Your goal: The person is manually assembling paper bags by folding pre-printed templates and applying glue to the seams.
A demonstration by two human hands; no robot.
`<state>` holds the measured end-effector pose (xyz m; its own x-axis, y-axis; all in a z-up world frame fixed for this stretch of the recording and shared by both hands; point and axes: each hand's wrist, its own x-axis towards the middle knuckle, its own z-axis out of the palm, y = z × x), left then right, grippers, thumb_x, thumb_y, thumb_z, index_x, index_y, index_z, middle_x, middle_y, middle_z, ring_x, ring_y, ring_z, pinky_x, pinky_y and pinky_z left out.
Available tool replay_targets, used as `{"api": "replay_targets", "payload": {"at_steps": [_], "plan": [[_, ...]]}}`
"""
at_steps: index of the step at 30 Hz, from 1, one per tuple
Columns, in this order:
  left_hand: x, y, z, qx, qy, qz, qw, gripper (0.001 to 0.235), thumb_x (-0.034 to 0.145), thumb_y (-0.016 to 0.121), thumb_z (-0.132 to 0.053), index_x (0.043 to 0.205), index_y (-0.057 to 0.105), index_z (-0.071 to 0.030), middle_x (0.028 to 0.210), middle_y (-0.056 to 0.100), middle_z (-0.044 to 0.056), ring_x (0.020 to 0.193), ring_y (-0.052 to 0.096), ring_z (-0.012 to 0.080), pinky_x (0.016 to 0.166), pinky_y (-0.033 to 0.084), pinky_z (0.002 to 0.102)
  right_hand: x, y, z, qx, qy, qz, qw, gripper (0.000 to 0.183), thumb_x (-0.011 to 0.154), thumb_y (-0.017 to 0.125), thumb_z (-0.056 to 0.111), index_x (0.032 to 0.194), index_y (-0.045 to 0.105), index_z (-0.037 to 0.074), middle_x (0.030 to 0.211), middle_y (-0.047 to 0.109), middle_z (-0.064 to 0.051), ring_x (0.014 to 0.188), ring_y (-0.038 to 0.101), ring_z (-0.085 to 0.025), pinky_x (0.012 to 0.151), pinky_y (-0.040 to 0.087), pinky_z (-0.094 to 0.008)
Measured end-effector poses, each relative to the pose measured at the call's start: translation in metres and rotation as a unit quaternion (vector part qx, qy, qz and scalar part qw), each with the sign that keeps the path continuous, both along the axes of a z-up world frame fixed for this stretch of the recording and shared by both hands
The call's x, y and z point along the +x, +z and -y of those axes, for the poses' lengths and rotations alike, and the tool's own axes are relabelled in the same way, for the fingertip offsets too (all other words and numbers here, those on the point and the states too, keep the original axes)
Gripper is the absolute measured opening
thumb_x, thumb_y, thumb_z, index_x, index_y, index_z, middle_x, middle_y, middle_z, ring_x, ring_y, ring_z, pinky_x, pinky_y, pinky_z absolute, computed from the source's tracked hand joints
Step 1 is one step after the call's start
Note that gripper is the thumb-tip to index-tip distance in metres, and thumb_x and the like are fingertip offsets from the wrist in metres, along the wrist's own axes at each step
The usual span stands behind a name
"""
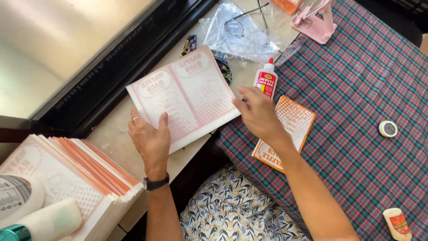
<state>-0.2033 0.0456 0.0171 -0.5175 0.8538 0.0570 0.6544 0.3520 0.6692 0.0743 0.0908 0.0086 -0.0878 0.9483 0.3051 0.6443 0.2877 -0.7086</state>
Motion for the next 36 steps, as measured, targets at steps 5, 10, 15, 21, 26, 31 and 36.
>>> {"api": "replay_targets", "payload": {"at_steps": [5, 10, 15, 21, 26, 31, 36], "plan": [[-0.005, 0.003, -0.011, -0.045, 0.015, 0.024, 0.999, 0.099, 0.077, 0.094, -0.024, 0.153, 0.039, 0.009, 0.123, 0.057, 0.031, 0.115, 0.059, 0.0480, 0.099, 0.046, 0.058, -0.037, -0.009, -0.055, -0.205, -0.014, 0.141, 0.969, 0.068, 0.098, 0.067, 0.052, 0.127, 0.060, -0.010, 0.108, 0.061, -0.028, 0.103, 0.066, -0.049, 0.093, 0.051, -0.057], [-0.006, 0.020, -0.009, -0.073, 0.025, 0.096, 0.992, 0.096, 0.073, 0.095, -0.019, 0.146, 0.044, 0.015, 0.122, 0.055, 0.034, 0.116, 0.058, 0.0513, 0.101, 0.045, 0.058, -0.046, 0.025, -0.065, -0.348, -0.070, 0.101, 0.929, 0.067, 0.077, 0.089, 0.043, 0.115, 0.067, -0.007, 0.113, 0.066, -0.032, 0.114, 0.065, -0.050, 0.098, 0.050, -0.057], [-0.014, 0.009, -0.013, -0.075, 0.046, 0.132, 0.987, 0.096, 0.063, 0.102, -0.021, 0.139, 0.053, 0.013, 0.119, 0.057, 0.031, 0.114, 0.062, 0.0502, 0.099, 0.049, 0.054, -0.049, 0.020, -0.063, -0.318, -0.063, 0.069, 0.944, 0.059, 0.077, 0.089, 0.038, 0.115, 0.065, 0.000, 0.111, 0.068, -0.027, 0.111, 0.068, -0.047, 0.095, 0.053, -0.054], [-0.018, -0.007, -0.011, 0.006, -0.011, 0.191, 0.981, 0.095, 0.060, 0.102, -0.013, 0.133, 0.051, 0.017, 0.120, 0.051, 0.034, 0.115, 0.057, 0.0526, 0.099, 0.047, 0.055, -0.044, 0.038, -0.026, -0.194, -0.023, -0.043, 0.980, 0.040, 0.082, 0.085, 0.032, 0.108, 0.060, 0.014, 0.092, 0.072, -0.017, 0.092, 0.071, -0.036, 0.082, 0.055, -0.045], [0.018, 0.013, -0.002, 0.084, -0.098, 0.370, 0.920, 0.066, 0.080, 0.089, -0.007, 0.132, 0.051, 0.005, 0.121, 0.050, 0.014, 0.114, 0.052, 0.0242, 0.095, 0.047, 0.035, 0.005, 0.100, 0.062, -0.113, -0.047, -0.234, 0.965, 0.026, 0.085, 0.084, 0.016, 0.099, 0.063, 0.010, 0.071, 0.058, -0.005, 0.072, 0.056, -0.013, 0.064, 0.048, -0.028], [0.115, 0.033, 0.011, -0.019, -0.197, 0.627, 0.754, 0.057, 0.073, 0.082, 0.002, 0.125, 0.058, 0.002, 0.112, 0.070, 0.014, 0.102, 0.070, 0.0234, 0.089, 0.058, 0.042, 0.116, 0.115, 0.162, -0.035, -0.161, -0.280, 0.946, 0.037, 0.077, 0.087, 0.000, 0.104, 0.062, -0.001, 0.081, 0.063, -0.009, 0.073, 0.062, -0.015, 0.070, 0.055, -0.029], [0.231, 0.047, 0.039, 0.019, -0.436, 0.470, 0.767, 0.030, 0.085, 0.079, -0.024, 0.105, 0.066, -0.005, 0.102, 0.072, 0.006, 0.093, 0.066, 0.0155, 0.077, 0.057, 0.031, 0.186, 0.080, 0.260, 0.080, -0.341, -0.231, 0.907, 0.049, 0.083, 0.081, 0.006, 0.123, 0.053, 0.007, 0.122, 0.065, -0.007, 0.110, 0.064, -0.016, 0.101, 0.054, -0.030]]}}
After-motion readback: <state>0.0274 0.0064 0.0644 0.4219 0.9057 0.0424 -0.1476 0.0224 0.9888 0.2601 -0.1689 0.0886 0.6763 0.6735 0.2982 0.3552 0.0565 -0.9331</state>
